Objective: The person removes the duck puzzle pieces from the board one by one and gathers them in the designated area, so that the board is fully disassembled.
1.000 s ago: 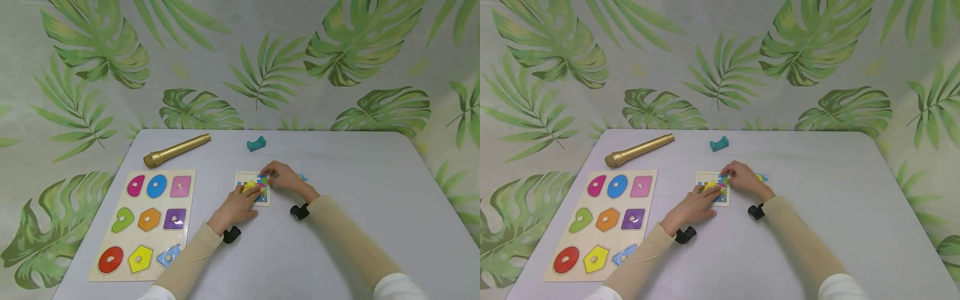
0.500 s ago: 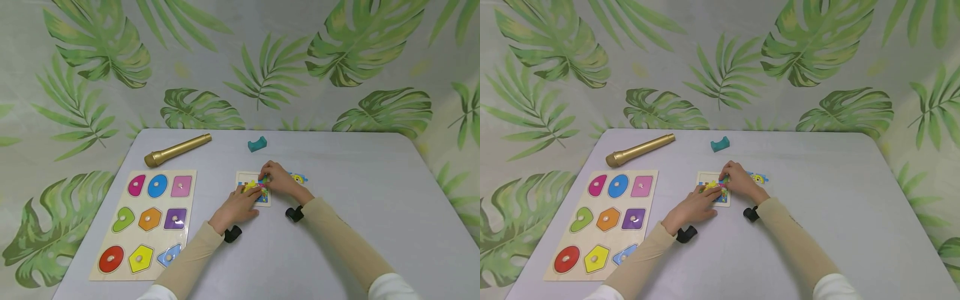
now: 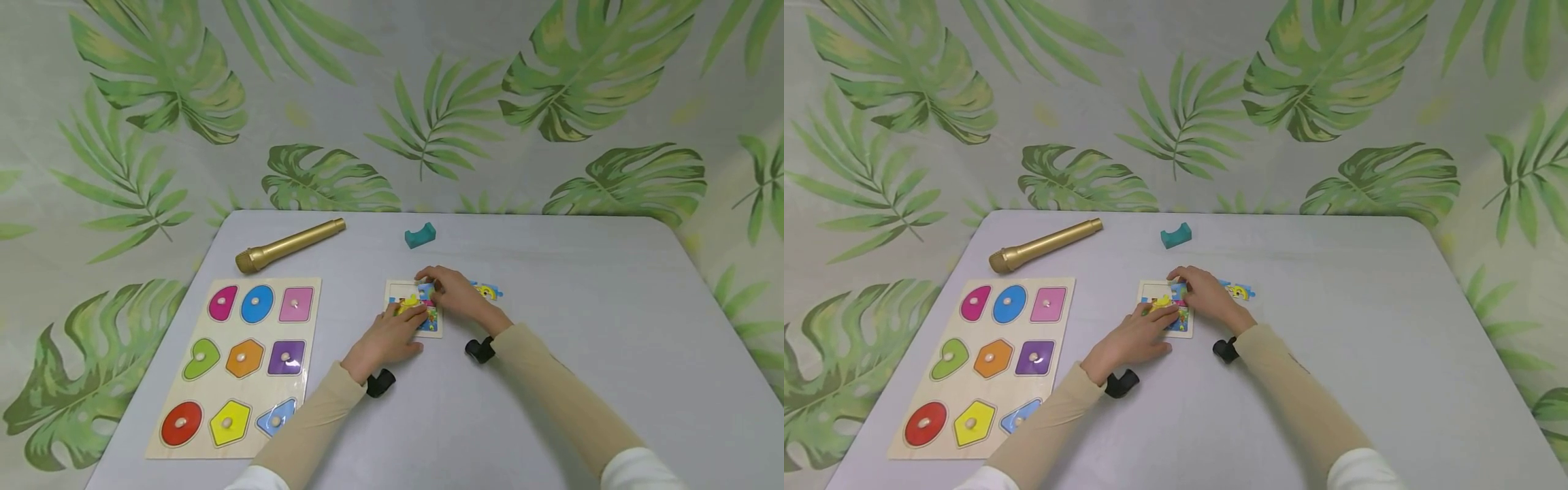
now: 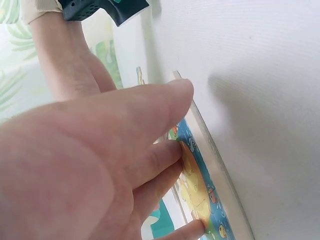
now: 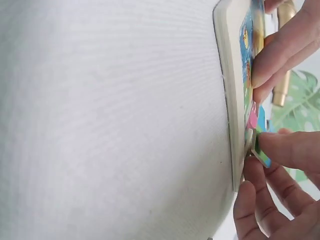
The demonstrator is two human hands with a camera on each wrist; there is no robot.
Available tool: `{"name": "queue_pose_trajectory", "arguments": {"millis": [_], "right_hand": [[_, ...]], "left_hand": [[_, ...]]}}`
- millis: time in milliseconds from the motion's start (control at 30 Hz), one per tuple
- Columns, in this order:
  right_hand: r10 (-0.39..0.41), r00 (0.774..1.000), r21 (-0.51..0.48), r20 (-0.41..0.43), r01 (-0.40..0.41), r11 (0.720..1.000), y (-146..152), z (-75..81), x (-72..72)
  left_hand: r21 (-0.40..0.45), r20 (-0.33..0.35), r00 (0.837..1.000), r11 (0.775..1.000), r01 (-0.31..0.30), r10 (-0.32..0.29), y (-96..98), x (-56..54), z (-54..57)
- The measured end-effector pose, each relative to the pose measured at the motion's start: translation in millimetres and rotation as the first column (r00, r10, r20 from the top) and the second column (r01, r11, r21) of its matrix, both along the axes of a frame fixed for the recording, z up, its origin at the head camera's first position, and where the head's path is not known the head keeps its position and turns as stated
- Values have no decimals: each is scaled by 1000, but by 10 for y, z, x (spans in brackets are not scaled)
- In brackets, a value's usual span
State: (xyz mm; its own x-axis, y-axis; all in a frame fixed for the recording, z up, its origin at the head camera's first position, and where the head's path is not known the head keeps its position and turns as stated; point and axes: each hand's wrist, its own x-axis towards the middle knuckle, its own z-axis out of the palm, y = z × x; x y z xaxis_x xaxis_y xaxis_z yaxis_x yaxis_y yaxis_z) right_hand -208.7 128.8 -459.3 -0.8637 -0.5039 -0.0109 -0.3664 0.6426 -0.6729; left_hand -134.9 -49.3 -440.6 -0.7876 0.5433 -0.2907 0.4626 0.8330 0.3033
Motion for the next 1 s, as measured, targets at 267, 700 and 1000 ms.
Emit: {"name": "queue_pose_trajectory", "arguments": {"millis": [267, 700, 1000], "right_hand": [[-73, 997, -118, 41, 77, 990, 71, -41, -54], [-152, 955, -279, 256, 223, 934, 809, 19, -80], [-243, 930, -186, 275, 299, 936, 1311, 84, 31]], "left_hand": [[-3, -18, 1000, 1000, 5, -5, 1, 1, -6], [8, -14, 1000, 1000, 3, -3, -1, 4, -11], [13, -5, 1000, 1000, -7, 7, 5, 21, 9]]}}
